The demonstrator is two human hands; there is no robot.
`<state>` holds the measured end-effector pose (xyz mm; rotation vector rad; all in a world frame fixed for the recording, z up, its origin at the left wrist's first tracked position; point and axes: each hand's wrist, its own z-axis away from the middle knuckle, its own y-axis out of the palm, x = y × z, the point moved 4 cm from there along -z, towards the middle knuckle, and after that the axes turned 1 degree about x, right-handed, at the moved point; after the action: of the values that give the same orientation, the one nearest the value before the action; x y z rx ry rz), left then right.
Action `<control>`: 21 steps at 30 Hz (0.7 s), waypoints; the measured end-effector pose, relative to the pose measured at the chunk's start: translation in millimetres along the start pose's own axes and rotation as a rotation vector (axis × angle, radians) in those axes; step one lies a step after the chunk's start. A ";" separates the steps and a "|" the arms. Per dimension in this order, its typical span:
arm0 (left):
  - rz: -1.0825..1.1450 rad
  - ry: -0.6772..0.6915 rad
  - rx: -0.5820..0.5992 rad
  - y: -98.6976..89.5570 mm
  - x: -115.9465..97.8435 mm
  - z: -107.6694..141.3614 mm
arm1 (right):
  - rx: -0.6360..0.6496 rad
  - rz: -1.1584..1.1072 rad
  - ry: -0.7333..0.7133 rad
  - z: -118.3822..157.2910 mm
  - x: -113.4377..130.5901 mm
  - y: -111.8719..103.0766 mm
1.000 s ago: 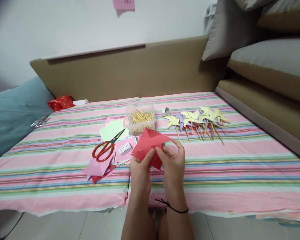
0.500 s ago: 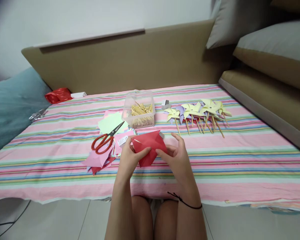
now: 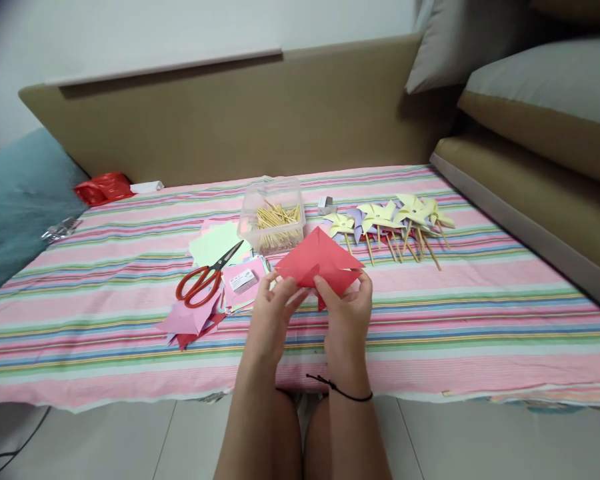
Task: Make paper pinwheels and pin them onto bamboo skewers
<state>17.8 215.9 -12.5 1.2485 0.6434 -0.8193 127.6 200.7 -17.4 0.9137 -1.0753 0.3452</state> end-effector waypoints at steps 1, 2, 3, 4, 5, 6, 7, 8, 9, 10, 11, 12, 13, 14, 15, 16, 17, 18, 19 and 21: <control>0.009 0.003 0.040 6.3 3.9 0.9 | -0.003 -0.013 -0.005 3.0 -2.6 3.8; 0.024 0.031 0.036 10.3 6.5 1.4 | -0.009 -0.021 -0.010 6.2 -5.7 6.9; 0.048 0.057 0.005 12.3 8.6 1.4 | -0.017 -0.025 -0.020 9.1 -8.7 9.3; 0.076 0.081 -0.040 12.7 9.9 1.1 | -0.021 -0.029 -0.032 11.7 -11.5 11.2; 0.101 0.100 -0.087 11.8 10.6 0.6 | -0.018 -0.035 -0.041 13.7 -13.7 12.4; 0.126 0.111 -0.126 10.2 10.5 -0.2 | -0.003 -0.041 -0.042 14.8 -15.2 13.2; 0.142 0.119 -0.152 8.0 9.6 -1.2 | 0.019 -0.046 -0.034 15.1 -15.8 13.4; 0.148 0.125 -0.169 5.3 7.8 -2.2 | 0.045 -0.049 -0.018 14.5 -15.3 12.8; 0.142 0.130 -0.181 2.3 5.5 -3.3 | 0.068 -0.047 0.000 13.0 -13.5 11.2; 0.124 0.132 -0.194 -1.1 2.8 -4.3 | 0.085 -0.038 0.013 10.8 -10.6 8.7; 0.095 0.128 -0.209 -4.8 0.3 -5.3 | 0.100 -0.021 0.017 8.1 -6.7 5.7; 0.059 0.118 -0.218 -8.4 -1.9 -6.3 | 0.115 0.002 0.014 5.0 -2.5 2.4; 0.019 0.105 -0.217 -11.7 -3.6 -7.5 | 0.134 0.031 0.009 1.9 1.3 -0.6; -0.027 0.095 -0.207 -14.6 -4.9 -8.8 | 0.161 0.065 0.012 -1.0 3.8 -3.3; -0.083 0.088 -0.184 -17.0 -5.8 -10.1 | 0.193 0.095 0.025 -3.5 4.6 -5.5; -0.147 0.083 -0.153 -18.9 -6.3 -11.4 | 0.228 0.122 0.053 -5.7 3.5 -7.2; -0.219 0.080 -0.117 -20.6 -6.4 -12.5 | 0.262 0.144 0.089 -7.4 0.8 -8.8; -0.287 0.076 -0.082 -22.0 -6.2 -13.4 | 0.292 0.164 0.127 -8.8 -3.0 -10.2; -0.344 0.070 -0.051 -23.3 -5.6 -14.0 | 0.314 0.183 0.160 -9.9 -7.2 -11.6; -0.419 0.053 -0.001 -25.1 -4.4 -14.2 | 0.329 0.223 0.189 -11.9 -14.7 -14.6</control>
<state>-5.2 227.8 -26.0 1.1526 0.9675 -1.1319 137.4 203.8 -38.9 1.0292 -0.9619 0.7963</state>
